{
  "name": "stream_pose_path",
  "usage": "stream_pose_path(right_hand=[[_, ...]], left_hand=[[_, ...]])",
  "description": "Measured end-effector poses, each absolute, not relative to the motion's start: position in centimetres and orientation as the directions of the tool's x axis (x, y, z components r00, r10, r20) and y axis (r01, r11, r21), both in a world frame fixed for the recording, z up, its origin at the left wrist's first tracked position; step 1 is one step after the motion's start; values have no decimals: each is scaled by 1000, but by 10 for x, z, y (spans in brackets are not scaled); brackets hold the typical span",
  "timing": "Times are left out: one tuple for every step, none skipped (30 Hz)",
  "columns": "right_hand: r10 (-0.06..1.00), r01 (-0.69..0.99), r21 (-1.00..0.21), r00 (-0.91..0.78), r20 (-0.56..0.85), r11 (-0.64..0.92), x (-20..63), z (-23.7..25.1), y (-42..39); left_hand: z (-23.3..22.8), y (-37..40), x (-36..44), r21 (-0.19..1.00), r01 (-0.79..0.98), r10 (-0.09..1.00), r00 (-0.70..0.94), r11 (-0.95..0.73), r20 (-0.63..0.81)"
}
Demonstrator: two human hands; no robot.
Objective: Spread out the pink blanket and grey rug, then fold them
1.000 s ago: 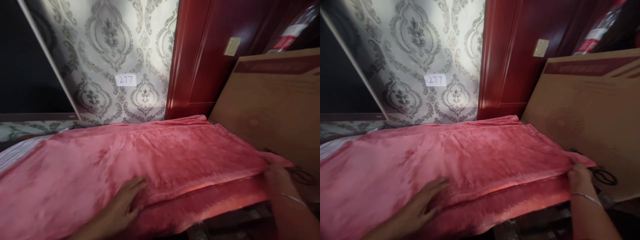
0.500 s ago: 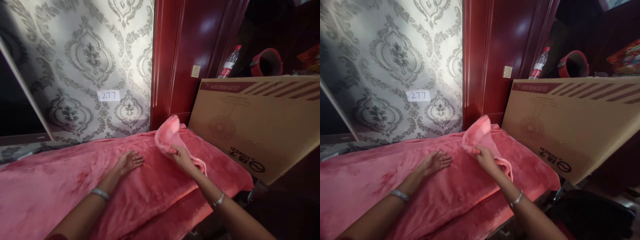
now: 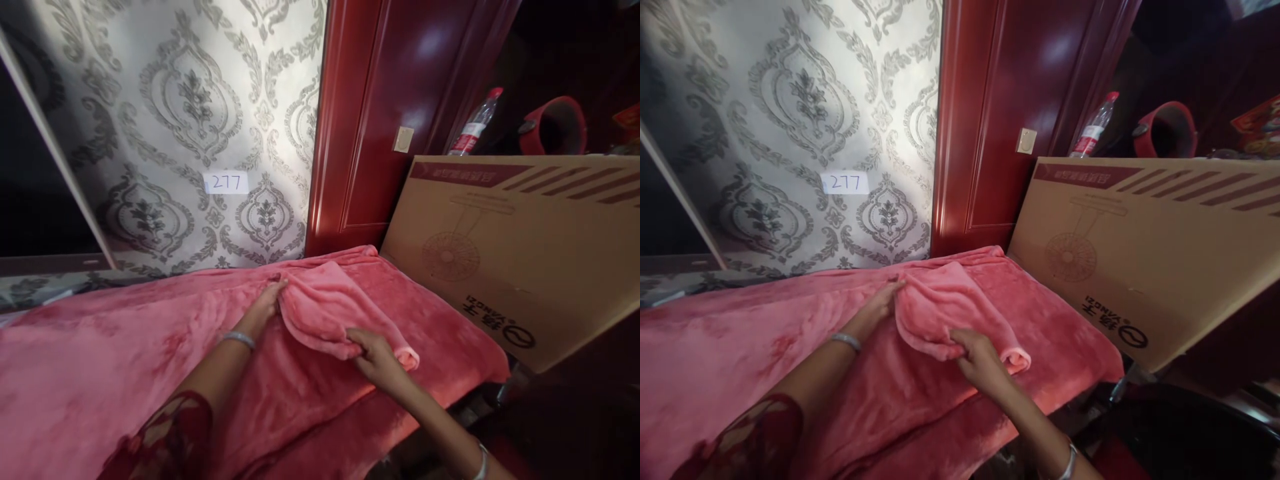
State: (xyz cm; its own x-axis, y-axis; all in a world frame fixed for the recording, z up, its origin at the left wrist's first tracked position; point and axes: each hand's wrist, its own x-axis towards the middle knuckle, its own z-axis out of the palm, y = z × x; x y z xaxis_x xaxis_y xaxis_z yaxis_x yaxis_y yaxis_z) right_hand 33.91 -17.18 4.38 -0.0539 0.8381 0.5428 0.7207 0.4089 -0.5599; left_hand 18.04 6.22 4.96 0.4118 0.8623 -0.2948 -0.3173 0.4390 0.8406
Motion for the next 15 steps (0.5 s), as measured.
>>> stream_pose_path(right_hand=[[822,722,-554,-38,568,416,340,48,-174],[799,723,-542,-25,600,429,339,52,-176],[774,724,-525,-18,633,446,337,54,-179],[751,726,-508,-18,660,464,333,53,-182],[736,725,-493,-29,677,482,328,51,-185],[735,721,-484,-51,676,495,321,46,-188],[748,717,-481,-83,659,504,314,40,-191],[771,716,-484,-118,626,503,306,32,-193],[797,720,-488,-150,585,494,299,23,-195],[821,728,-490,-174,544,479,292,15,-197],[843,743,-489,-185,505,457,287,7,-198],[859,760,-485,-185,477,433,284,1,-199],[869,775,-478,-178,462,413,282,-3,-201],[872,786,-472,-167,460,399,282,-5,-202],[868,789,-470,-153,472,395,283,-5,-203]], left_hand=[[52,64,185,852,-334,883,385,404,-268],[54,66,187,862,-352,904,355,363,-236],[56,66,186,871,-369,923,327,323,-203],[58,67,182,878,-383,937,304,286,-173],[59,66,176,884,-387,945,288,261,-153],[59,66,168,890,-378,947,283,254,-150],[58,65,158,897,-354,943,290,266,-165],[58,65,148,902,-318,932,304,293,-196],[57,65,140,904,-273,918,319,329,-238],[55,66,132,904,-226,902,328,364,-281],[55,68,127,902,-182,888,330,392,-319],[54,70,125,901,-145,880,321,410,-349],[54,73,124,902,-115,879,307,416,-366],[54,77,126,907,-92,883,291,410,-369],[55,81,129,916,-75,891,276,394,-361]])
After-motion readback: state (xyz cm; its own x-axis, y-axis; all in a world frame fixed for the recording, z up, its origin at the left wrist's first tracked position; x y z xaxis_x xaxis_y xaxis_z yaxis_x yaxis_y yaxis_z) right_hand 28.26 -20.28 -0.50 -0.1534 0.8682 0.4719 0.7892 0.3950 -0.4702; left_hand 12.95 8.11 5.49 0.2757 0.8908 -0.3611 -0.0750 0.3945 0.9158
